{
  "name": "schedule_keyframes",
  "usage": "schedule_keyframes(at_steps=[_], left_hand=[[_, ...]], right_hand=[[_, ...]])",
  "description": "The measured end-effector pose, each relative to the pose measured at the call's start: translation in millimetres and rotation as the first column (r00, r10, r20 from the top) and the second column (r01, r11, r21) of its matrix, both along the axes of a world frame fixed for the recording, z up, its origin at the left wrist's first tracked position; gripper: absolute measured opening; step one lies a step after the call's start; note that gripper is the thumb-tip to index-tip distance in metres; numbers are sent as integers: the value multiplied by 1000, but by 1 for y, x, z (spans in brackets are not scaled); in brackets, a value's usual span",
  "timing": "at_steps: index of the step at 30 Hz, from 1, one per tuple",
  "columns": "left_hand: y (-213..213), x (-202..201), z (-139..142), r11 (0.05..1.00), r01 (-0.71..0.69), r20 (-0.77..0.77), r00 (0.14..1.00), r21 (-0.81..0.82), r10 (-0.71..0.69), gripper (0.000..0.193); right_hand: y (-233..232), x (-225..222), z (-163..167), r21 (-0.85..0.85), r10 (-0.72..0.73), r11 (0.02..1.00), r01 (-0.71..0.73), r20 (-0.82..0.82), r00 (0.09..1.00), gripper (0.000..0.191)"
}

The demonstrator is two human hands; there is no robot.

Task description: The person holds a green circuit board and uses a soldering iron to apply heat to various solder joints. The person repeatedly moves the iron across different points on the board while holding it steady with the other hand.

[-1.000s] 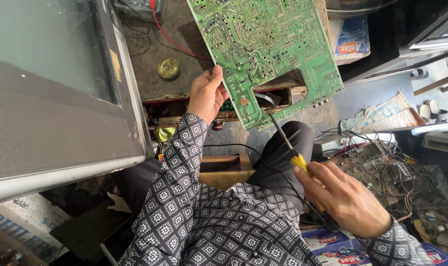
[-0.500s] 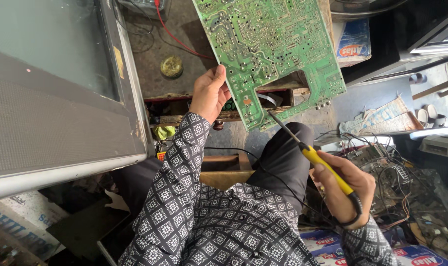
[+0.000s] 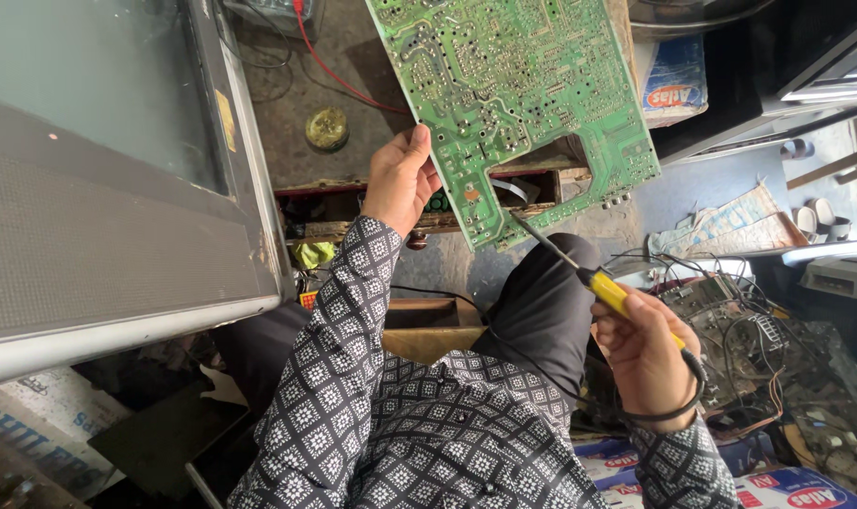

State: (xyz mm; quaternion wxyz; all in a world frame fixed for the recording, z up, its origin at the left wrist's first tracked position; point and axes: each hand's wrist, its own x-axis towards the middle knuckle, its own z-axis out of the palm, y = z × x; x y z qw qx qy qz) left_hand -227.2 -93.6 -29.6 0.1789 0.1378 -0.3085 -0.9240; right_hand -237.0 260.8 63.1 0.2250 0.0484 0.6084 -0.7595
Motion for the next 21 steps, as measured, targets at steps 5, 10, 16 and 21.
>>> schedule_keyframes(at_steps=[5,10,16,21], left_hand=[[0,2,0,1000,2,-3,1000,-1,-2,28],[0,1,-1,1000,-2,-7,1000,-6,2,27],[0,1,1,1000,3,2,1000,-18,-3,29],[1,2,0,1000,0,-4,1000,-16,0,29]], right_hand=[[18,3,-2,-25,-39,999,41,62,997,32],[15,9,1,-24,-23,999,22,-79,997,33],[5,9,5,24,66,998,-63,-130,989,33],[10,20,24,415,195,910,-24,-376,906,29]])
